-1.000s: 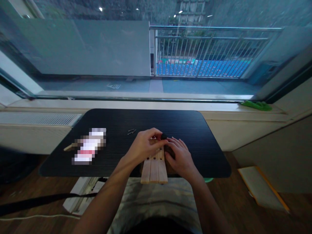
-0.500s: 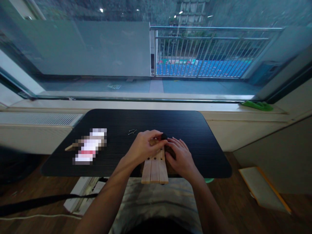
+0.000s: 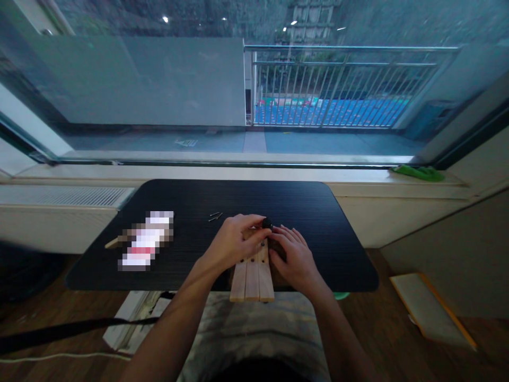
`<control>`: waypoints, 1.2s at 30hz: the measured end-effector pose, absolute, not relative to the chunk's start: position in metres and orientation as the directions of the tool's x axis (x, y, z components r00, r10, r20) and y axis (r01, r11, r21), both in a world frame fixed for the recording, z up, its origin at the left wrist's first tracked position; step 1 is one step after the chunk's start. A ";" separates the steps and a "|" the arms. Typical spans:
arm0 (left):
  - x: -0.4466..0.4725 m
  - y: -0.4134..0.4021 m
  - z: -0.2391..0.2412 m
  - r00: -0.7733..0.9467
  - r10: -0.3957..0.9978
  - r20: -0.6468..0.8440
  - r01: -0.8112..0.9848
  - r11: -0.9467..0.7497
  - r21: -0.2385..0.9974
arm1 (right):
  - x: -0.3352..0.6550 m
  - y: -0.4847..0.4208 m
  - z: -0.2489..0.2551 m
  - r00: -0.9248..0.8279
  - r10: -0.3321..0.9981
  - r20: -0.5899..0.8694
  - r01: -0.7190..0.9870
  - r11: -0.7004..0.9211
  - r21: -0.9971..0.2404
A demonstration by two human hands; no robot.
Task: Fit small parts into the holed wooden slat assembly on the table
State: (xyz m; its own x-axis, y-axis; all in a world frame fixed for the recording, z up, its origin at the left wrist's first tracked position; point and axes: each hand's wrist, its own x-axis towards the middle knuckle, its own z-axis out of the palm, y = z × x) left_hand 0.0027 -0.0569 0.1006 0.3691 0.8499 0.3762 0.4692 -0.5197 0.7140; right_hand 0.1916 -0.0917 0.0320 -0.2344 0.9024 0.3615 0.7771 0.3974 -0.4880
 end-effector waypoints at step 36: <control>0.002 -0.059 0.106 0.444 0.840 0.312 0.449 -0.510 0.734 | 0.191 -0.092 0.034 -0.218 0.906 0.363 0.761 0.390 -0.518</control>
State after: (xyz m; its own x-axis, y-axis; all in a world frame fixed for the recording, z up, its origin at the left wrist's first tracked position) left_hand 0.0024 -0.0588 0.1056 0.4441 0.8398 0.3121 0.4488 -0.5100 0.7338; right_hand 0.1910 -0.0923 0.0336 -0.2175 0.9062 0.3627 0.7610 0.3902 -0.5184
